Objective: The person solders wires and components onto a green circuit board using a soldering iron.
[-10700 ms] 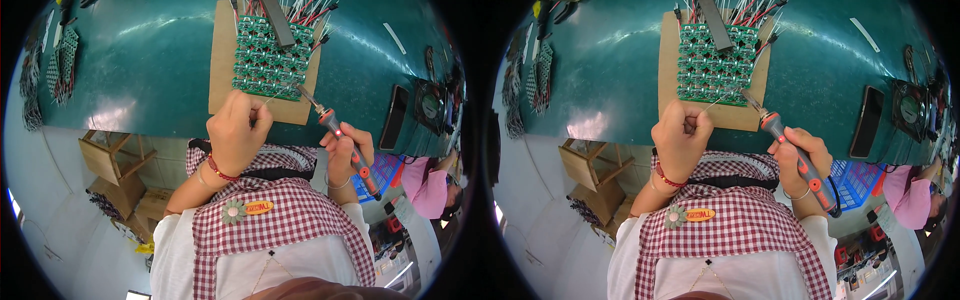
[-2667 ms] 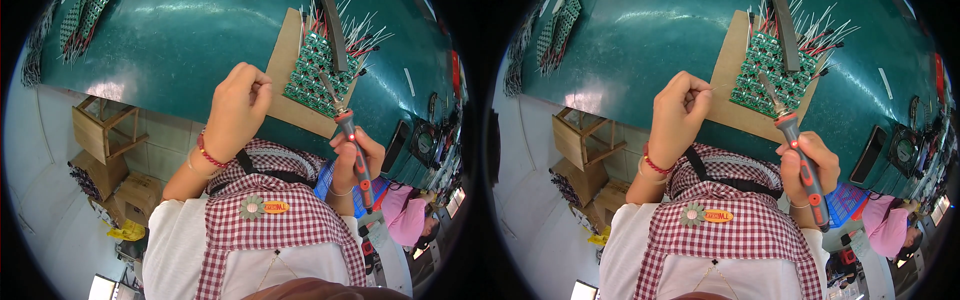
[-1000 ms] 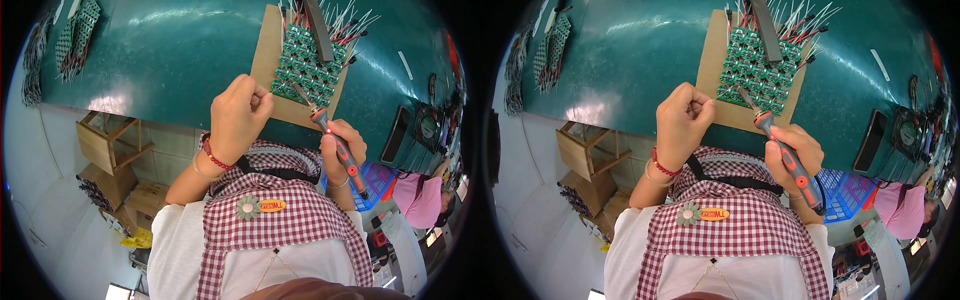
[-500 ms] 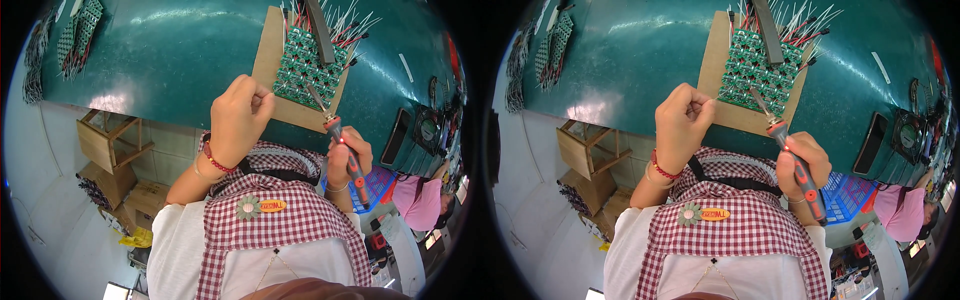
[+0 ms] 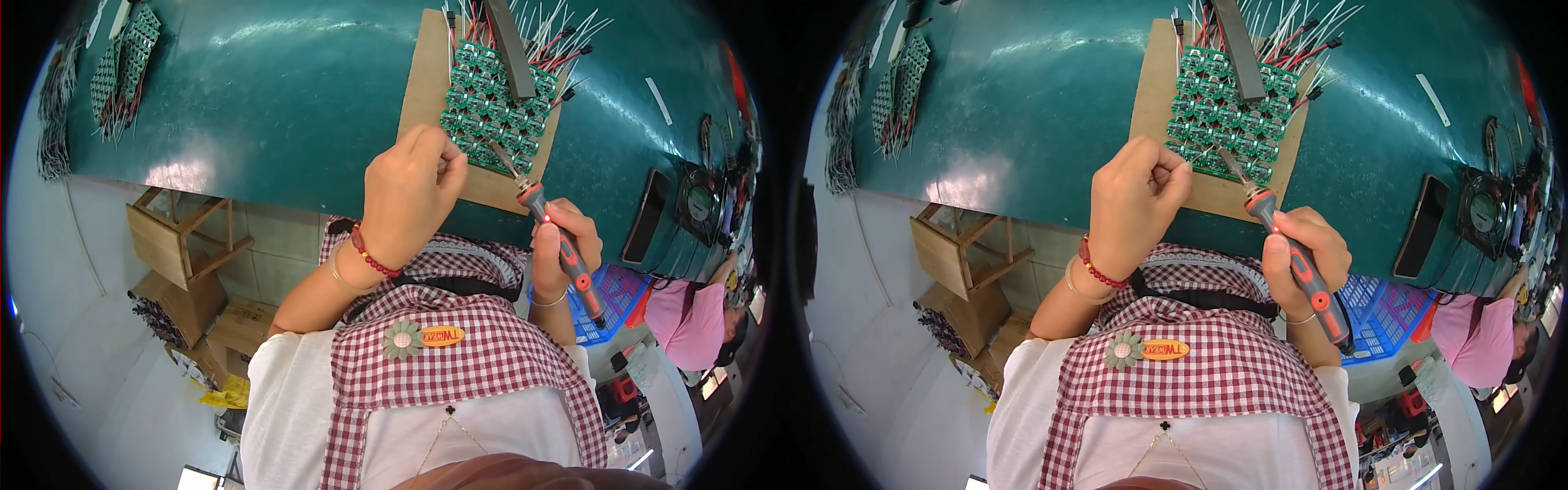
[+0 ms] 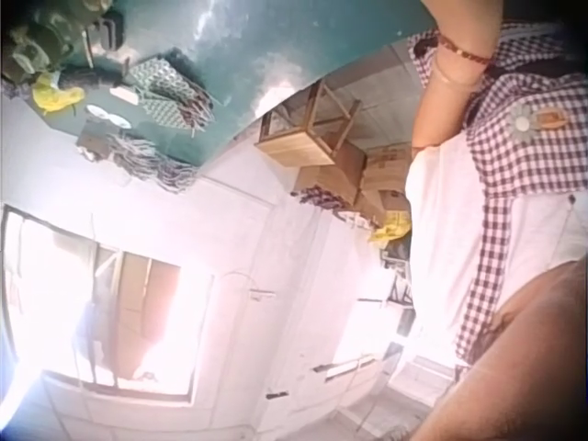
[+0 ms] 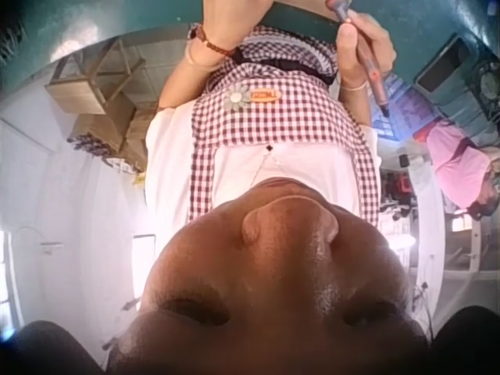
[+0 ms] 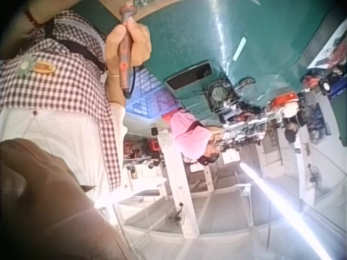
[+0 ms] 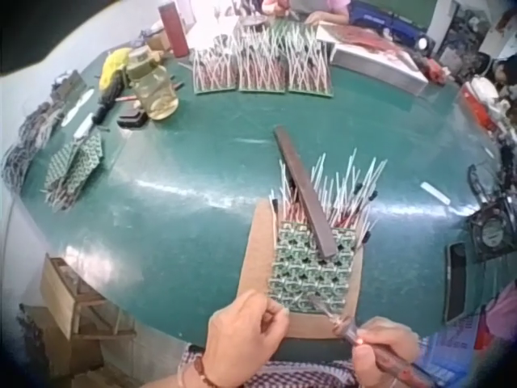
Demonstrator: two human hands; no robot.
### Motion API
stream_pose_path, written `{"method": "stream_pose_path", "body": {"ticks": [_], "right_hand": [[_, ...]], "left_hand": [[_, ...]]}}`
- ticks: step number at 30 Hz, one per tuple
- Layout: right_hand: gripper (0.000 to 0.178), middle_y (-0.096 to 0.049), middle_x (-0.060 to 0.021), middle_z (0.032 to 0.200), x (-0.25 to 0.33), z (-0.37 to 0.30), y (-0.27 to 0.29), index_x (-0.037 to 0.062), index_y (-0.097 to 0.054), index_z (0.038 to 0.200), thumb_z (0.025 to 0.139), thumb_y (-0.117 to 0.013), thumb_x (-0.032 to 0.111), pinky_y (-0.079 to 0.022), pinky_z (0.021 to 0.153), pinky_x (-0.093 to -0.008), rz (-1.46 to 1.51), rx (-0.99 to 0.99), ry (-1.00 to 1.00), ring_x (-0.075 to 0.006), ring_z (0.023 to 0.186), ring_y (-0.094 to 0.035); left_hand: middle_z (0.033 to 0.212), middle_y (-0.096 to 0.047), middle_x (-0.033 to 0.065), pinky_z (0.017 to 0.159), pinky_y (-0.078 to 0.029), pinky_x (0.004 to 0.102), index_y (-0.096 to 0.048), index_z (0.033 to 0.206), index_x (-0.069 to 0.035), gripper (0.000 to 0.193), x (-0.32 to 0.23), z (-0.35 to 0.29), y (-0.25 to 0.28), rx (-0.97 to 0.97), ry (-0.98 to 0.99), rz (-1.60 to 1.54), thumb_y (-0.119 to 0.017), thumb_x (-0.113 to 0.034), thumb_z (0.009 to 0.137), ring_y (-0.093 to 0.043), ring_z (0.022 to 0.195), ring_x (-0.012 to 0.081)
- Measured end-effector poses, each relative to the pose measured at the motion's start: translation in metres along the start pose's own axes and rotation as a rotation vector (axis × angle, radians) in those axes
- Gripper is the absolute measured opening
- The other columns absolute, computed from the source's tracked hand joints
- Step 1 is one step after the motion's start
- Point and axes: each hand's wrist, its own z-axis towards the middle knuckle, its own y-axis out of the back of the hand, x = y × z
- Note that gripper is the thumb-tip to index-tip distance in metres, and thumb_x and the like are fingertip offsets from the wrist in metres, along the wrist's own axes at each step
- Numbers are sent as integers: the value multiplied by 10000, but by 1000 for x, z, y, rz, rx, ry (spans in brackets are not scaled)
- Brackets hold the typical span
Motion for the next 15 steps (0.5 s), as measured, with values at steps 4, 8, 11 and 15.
{"method": "stream_pose_path", "body": {"ticks": [4,8,11,15], "right_hand": [[191,-548,-90,620,3,6,-2,-29,-593,940,754,-624,-1,-411,479,-278,-41,33,95,-172,514,-519],[199,-540,-96,613,13,12,0,-36,-589,935,739,-614,-13,-415,476,-285,-125,106,78,-186,506,-516],[185,-534,-96,614,5,1,1,-35,-577,945,772,-614,19,-424,487,-293,-52,-7,120,-191,512,-512],[176,-537,-96,628,3,-3,13,-23,-560,959,837,-607,94,-434,510,-304,-17,-55,93,-188,532,-511]], "left_hand": [[659,-547,73,485,-423,264,-526,720,4,133,1,2,-2,-9,-9,8,-658,18,734,-528,532,141],[663,-554,74,490,-429,265,-528,722,6,132,1,4,-2,12,-23,58,-660,12,736,-535,537,142],[664,-554,72,495,-432,256,-531,723,5,137,-2,3,0,6,-19,57,-667,8,736,-539,538,142],[665,-553,71,499,-436,246,-542,725,-2,134,-6,-1,2,-10,22,25,-675,2,740,-542,538,142]]}}
